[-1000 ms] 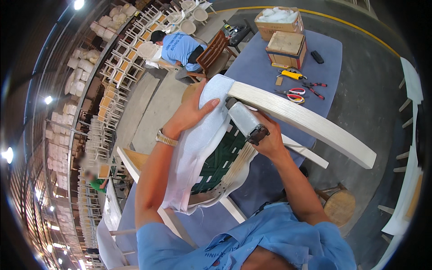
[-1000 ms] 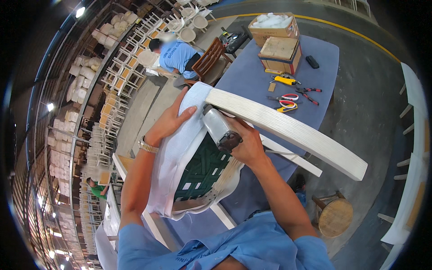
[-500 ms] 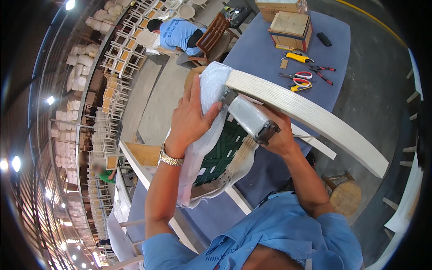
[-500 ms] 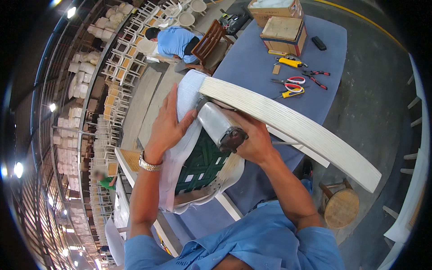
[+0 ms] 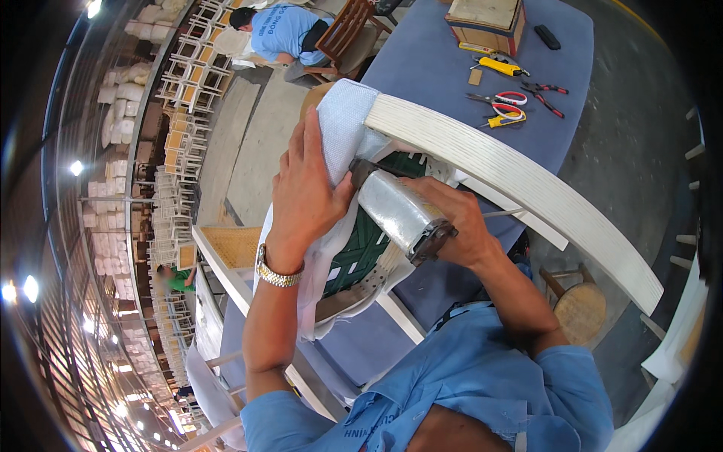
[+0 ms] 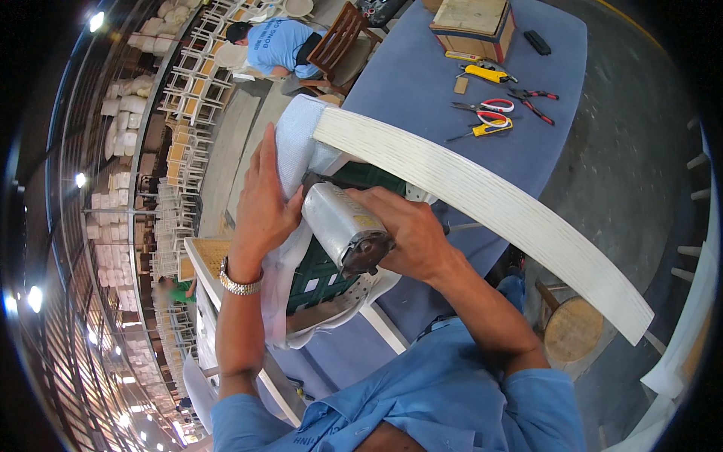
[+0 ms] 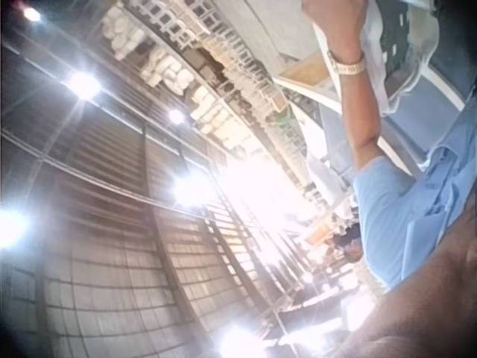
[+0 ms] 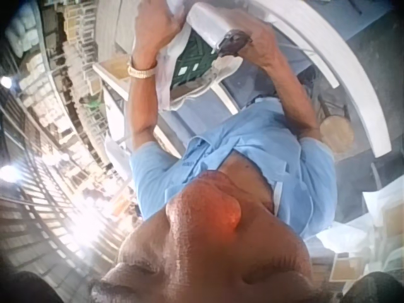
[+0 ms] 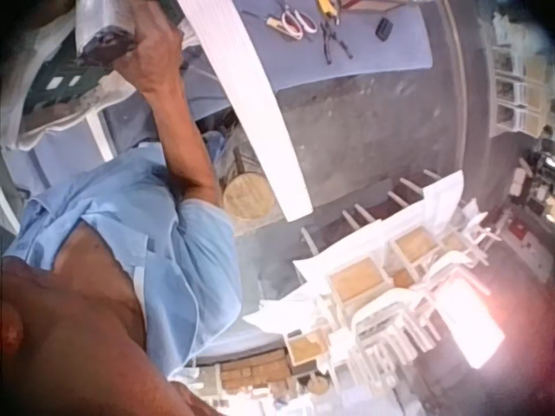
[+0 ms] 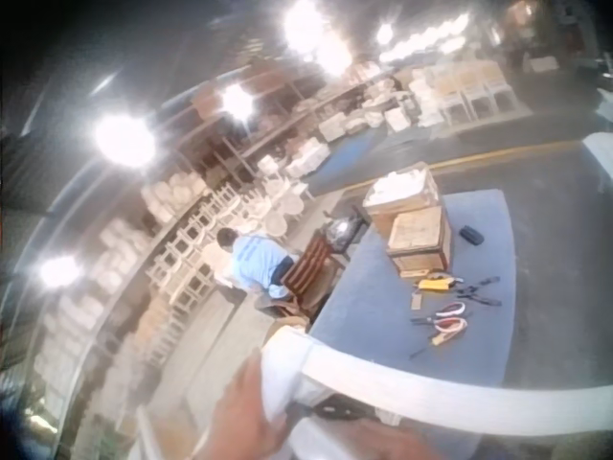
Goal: The person staples white fabric onto a wooden chair frame using a pneumatic staple gun, then trims excess fabric with a utility knife and scissors. The person repeatedly adjusts the fabric and re-staples edges to secure the upholstery.
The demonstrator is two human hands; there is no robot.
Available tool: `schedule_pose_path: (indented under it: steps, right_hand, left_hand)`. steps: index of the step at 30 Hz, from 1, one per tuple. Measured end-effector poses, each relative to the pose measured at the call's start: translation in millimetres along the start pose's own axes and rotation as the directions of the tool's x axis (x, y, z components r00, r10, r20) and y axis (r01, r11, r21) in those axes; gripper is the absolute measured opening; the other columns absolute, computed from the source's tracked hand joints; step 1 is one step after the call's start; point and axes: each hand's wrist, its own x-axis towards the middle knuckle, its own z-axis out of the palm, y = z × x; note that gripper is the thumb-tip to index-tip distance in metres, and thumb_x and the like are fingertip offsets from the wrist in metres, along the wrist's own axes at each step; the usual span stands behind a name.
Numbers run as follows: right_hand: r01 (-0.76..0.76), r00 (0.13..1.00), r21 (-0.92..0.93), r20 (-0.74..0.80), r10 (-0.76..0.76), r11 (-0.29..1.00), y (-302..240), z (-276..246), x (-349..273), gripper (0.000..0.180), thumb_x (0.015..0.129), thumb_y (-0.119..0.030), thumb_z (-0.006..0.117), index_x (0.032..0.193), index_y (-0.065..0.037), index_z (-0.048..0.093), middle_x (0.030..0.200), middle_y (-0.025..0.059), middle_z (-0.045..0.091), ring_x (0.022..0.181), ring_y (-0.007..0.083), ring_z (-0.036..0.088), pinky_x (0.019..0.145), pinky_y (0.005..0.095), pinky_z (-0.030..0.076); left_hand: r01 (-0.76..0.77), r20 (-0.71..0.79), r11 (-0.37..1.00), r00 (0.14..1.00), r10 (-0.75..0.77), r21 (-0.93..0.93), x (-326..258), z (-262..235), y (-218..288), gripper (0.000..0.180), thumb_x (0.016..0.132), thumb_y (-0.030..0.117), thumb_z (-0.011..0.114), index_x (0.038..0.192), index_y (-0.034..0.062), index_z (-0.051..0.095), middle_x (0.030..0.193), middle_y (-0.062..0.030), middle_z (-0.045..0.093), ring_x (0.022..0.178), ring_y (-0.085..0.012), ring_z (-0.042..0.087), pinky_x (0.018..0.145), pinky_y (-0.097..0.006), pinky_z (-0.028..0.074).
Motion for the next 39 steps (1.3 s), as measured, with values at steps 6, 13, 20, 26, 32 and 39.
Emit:
schedule_pose_path:
  steps: [6, 13, 20, 26, 32, 39]
  right_hand:
    - [0.012, 1.0, -0.039, -0.012, -0.012, 0.999, -10.3, -2.9, 4.4, 0.073, 0.063, -0.009, 0.084, 0.132, -0.004, 0.06, 0.116, 0.0108, 0.066, 0.093, 0.0314, 0.069, 0.078, 0.0365, 0.058]
    - [-0.02, 0.997, 0.025, 0.07, 0.018, 0.999, -9.2, -2.4, 4.9, 0.071, 0.063, -0.009, 0.084, 0.13, -0.005, 0.061, 0.112, 0.0113, 0.066, 0.095, 0.0319, 0.069, 0.078, 0.0369, 0.057]
    - [0.012, 0.989, 0.092, 0.143, -0.025, 0.996, -8.0, 2.9, 0.7, 0.069, 0.064, -0.009, 0.084, 0.129, -0.006, 0.062, 0.11, 0.0128, 0.067, 0.098, 0.0333, 0.068, 0.084, 0.0382, 0.056]
    - [0.055, 0.994, 0.012, -0.093, -0.053, 0.998, -10.0, 11.6, 3.3, 0.068, 0.063, -0.007, 0.085, 0.128, -0.004, 0.064, 0.126, 0.0159, 0.067, 0.112, 0.0309, 0.067, 0.094, 0.0351, 0.054]
    - [-0.049, 0.989, 0.015, -0.141, 0.051, 0.999, -14.3, 30.1, 16.5, 0.066, 0.065, 0.005, 0.075, 0.129, -0.005, 0.062, 0.118, 0.0175, 0.067, 0.106, 0.0346, 0.069, 0.091, 0.0367, 0.054]
    - [-0.046, 0.987, 0.04, -0.155, 0.052, 0.998, -11.6, 24.8, 18.0, 0.07, 0.06, 0.007, 0.075, 0.128, -0.003, 0.062, 0.113, 0.0167, 0.068, 0.101, 0.032, 0.069, 0.09, 0.0351, 0.052]
  left_hand:
    - [0.011, 0.019, 1.0, 1.0, -0.012, 0.022, 0.3, -0.9, 2.2, 0.107, 0.078, 0.019, 0.078, 0.161, 0.0093, 0.011, 0.153, -0.0249, 0.035, 0.129, -0.0481, 0.05, 0.098, -0.059, 0.047]
    - [-0.002, 0.022, 1.0, 1.0, 0.002, -0.004, -0.4, -2.4, 5.8, 0.111, 0.075, 0.013, 0.08, 0.161, 0.0116, 0.01, 0.154, -0.0279, 0.033, 0.13, -0.0502, 0.047, 0.099, -0.06, 0.045]
    - [-0.084, 0.042, 0.996, 0.996, 0.083, 0.02, -10.7, -8.3, 8.5, 0.115, 0.071, 0.011, 0.082, 0.162, 0.0163, 0.012, 0.159, -0.0338, 0.019, 0.141, -0.054, 0.032, 0.106, -0.065, 0.037]
    - [-0.078, 0.142, 0.679, 0.954, 0.263, -0.73, -15.9, -49.9, -38.7, 0.1, 0.084, 0.046, 0.074, 0.162, 0.0139, 0.02, 0.168, -0.0182, 0.013, 0.156, -0.0373, 0.011, 0.123, -0.052, 0.015]
    - [0.373, 0.351, 0.315, 0.928, -0.128, -0.873, 21.4, 18.5, -165.3, 0.076, 0.106, 0.058, 0.035, 0.159, 0.0046, 0.027, 0.165, -0.0142, 0.027, 0.153, -0.0275, 0.024, 0.124, -0.043, 0.018]
    - [0.531, 0.567, 0.274, 0.821, 0.071, -0.802, 17.9, 17.8, -122.3, 0.086, 0.099, 0.061, 0.05, 0.157, 0.0001, 0.03, 0.155, -0.0213, 0.041, 0.143, -0.0312, 0.041, 0.118, -0.037, 0.031]
